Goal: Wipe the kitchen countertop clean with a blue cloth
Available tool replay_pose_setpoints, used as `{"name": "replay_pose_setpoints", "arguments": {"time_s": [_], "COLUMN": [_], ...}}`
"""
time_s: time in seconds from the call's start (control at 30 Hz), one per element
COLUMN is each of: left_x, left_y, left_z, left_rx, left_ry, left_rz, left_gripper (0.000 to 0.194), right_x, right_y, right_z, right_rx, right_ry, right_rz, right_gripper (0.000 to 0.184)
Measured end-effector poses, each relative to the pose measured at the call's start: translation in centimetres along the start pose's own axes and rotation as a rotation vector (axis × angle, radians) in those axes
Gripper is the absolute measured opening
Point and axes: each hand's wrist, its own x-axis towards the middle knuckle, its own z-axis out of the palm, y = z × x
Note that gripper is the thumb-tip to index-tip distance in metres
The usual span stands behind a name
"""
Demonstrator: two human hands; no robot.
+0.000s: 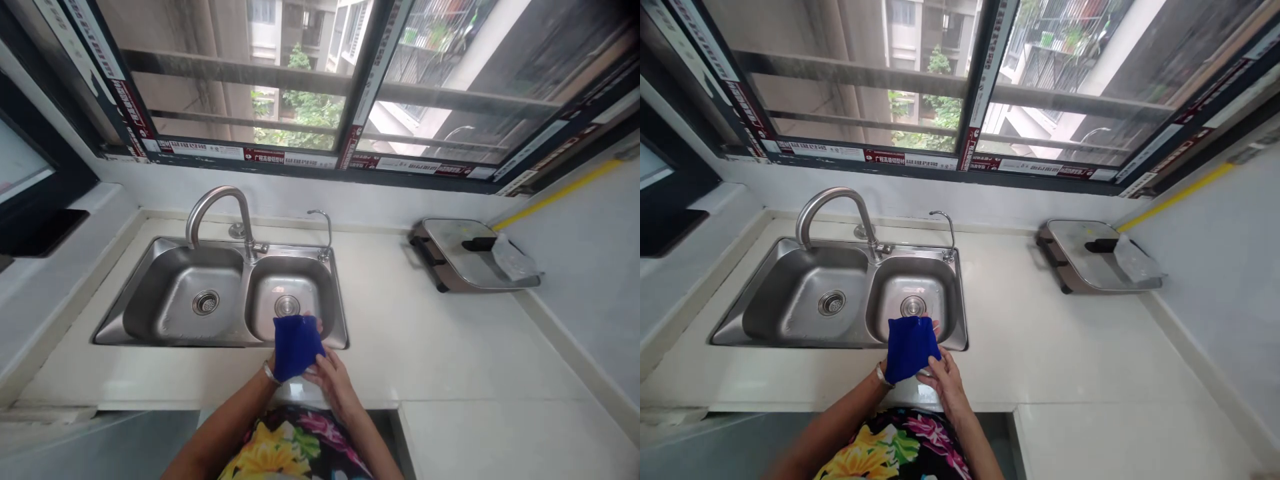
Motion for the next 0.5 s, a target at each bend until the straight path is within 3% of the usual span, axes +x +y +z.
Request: {"name": "replay_pose_setpoints", "arguments": {"time_s": [0.17, 0.23, 0.33, 0.5], "left_x": [0.2, 0.0, -0.4, -0.6], "left_y": [-1.9, -2.1, -2.0, -2.0], "left_z": [1.1, 1.6, 2.7, 5.3], "left_rx": [0.022, 0.021, -0.023, 0.037], "left_ry": [-0.009, -0.01, -0.008, -0.018], "left_rz": [-0.102, -0.185, -0.222, -0.257], "left_gripper": [0.043, 0.047, 0.069, 0.076], "right_x": [0.3, 0.1, -0.2, 0.4], "right_y": [-2.4, -4.0, -6.5, -8.9], "right_z": [-1.5, -2.0, -2.8, -4.2], "right_rx": [-0.213, -0.234, -0.285, -0.313], "right_ry": [-0.022, -0.009, 0.094, 0.204], "right_rz": [0.074, -0.009, -0.159, -0.208], "right_gripper": [0.055, 0.051, 0.045, 0.045]}}
